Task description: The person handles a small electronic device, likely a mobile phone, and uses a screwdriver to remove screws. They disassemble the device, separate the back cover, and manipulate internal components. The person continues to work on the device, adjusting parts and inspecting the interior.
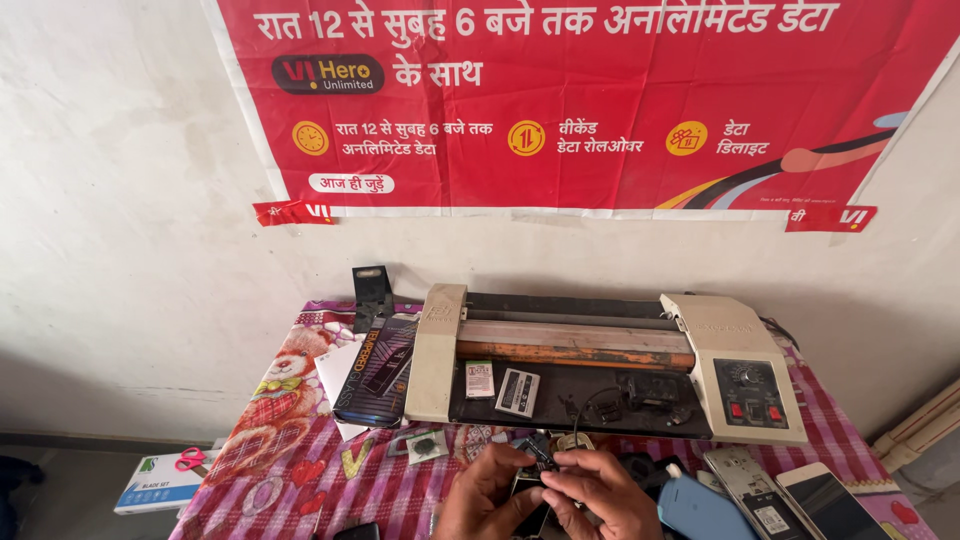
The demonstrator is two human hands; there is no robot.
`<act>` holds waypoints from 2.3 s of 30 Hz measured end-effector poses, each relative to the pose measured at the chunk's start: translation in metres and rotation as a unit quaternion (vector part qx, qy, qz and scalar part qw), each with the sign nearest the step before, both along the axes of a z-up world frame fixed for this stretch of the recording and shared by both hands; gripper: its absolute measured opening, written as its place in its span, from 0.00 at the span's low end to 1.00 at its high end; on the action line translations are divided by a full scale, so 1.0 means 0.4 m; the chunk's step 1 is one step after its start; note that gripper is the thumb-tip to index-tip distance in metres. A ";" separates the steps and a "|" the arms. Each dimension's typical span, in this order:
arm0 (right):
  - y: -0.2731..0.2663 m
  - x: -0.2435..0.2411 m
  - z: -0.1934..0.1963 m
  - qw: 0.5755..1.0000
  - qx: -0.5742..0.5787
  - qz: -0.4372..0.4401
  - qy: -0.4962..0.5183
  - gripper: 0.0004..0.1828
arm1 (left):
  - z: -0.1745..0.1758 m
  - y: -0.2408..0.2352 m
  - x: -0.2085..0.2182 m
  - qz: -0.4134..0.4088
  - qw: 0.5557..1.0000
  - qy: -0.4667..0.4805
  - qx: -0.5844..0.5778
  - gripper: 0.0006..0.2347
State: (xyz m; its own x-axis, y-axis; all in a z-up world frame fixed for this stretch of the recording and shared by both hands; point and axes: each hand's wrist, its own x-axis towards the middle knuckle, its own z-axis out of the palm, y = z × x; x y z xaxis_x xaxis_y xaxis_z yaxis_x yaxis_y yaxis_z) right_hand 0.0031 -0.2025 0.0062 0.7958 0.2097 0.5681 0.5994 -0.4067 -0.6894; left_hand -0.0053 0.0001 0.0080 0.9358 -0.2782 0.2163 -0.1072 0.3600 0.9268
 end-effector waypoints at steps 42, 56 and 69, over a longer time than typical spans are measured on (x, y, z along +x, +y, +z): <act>-0.008 0.012 -0.051 0.986 0.027 0.058 0.155 0.17 | -0.133 0.012 0.028 0.127 0.902 -0.267 0.313 0.15; -0.008 -0.014 -0.004 0.987 0.001 0.025 0.162 0.19 | -0.103 -0.002 0.016 0.169 0.918 -0.192 0.302 0.16; -0.010 0.007 -0.059 0.996 0.014 0.052 0.077 0.13 | -0.144 0.006 0.022 0.156 0.904 -0.271 0.290 0.15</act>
